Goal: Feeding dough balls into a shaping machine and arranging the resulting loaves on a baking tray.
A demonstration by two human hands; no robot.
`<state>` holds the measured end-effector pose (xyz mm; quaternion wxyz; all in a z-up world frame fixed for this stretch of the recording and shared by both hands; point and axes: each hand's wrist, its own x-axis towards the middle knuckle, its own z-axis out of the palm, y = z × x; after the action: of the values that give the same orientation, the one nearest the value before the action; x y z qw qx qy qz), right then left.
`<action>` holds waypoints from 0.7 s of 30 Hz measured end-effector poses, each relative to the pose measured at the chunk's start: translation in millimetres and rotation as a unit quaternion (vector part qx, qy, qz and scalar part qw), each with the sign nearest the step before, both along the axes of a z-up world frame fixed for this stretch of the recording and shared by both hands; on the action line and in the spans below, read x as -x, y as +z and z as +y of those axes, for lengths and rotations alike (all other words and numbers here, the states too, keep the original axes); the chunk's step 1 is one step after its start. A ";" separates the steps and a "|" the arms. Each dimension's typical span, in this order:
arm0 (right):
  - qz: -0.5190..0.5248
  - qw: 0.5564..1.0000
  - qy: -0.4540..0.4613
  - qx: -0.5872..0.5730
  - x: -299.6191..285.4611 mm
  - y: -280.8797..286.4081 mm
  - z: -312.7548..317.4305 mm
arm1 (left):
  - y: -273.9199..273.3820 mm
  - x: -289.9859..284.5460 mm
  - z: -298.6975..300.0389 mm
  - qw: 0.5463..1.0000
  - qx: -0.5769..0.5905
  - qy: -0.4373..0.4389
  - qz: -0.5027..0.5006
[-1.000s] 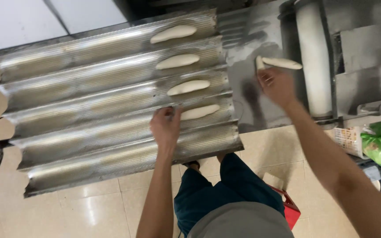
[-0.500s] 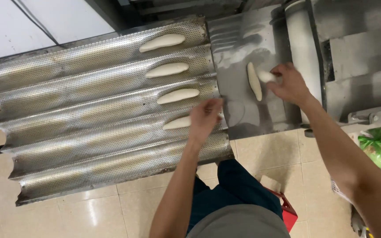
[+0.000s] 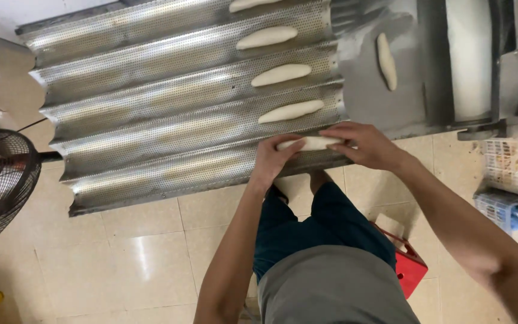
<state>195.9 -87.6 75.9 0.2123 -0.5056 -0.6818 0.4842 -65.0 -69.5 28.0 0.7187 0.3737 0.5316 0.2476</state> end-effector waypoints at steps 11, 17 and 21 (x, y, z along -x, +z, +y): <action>-0.148 0.964 -0.209 -0.076 -84.9 -43.5 41.0 | 28.3 31.9 10.8 0.937 -0.125 -0.073 0.317; -0.330 0.890 -0.300 -0.101 -147.9 -172.0 95.3 | 35.5 -33.2 68.3 0.987 -0.076 0.003 0.145; -0.299 0.897 -0.320 -0.062 -171.3 -201.5 113.2 | 17.3 -84.6 104.3 0.993 -0.058 -0.034 0.096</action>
<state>367.2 25.6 -125.6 0.1727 -0.8031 -0.5434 0.1729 19.7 34.9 45.3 0.6496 0.4543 0.5699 0.2163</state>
